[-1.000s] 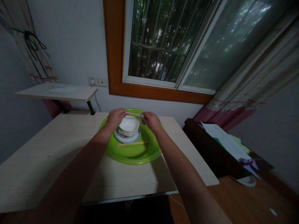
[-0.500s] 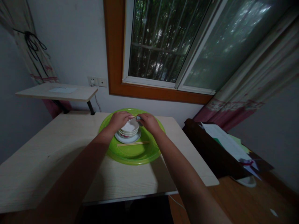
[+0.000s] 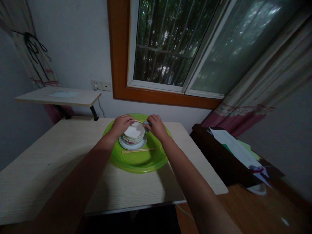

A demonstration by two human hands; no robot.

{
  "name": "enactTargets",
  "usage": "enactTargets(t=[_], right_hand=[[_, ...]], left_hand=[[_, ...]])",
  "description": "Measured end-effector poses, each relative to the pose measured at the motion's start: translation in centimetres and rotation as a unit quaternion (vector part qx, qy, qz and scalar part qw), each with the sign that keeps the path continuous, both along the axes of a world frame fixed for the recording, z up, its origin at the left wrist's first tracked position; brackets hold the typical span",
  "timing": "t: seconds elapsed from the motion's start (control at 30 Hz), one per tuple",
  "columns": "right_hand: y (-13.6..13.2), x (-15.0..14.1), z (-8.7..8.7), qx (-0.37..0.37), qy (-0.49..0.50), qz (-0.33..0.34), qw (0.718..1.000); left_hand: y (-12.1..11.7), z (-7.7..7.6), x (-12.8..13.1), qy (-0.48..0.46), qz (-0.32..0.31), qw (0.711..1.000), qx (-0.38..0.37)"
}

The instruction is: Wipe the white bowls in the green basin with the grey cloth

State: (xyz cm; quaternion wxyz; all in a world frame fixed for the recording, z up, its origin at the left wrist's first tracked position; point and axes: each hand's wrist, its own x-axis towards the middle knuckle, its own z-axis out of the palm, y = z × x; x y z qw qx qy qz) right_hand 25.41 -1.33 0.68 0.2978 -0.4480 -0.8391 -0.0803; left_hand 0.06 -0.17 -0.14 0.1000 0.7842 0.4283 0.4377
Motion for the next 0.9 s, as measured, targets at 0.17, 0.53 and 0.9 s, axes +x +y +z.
enactTargets(t=[0.17,0.53,0.9], right_hand=[[-0.3,-0.6,0.0,0.01,-0.055,0.049,0.997],[0.3,0.3,-0.5,-0.027,-0.025,-0.012,0.999],[-0.5,-0.6,-0.2,0.008,-0.055,0.046,0.997]], left_hand=[[-0.5,0.2,0.9,0.067,-0.064,0.996,-0.005],[-1.0,1.1,0.2,-0.109,0.027,0.993,-0.037],[-1.1,0.6,1.2,0.019,-0.055,0.998,-0.031]])
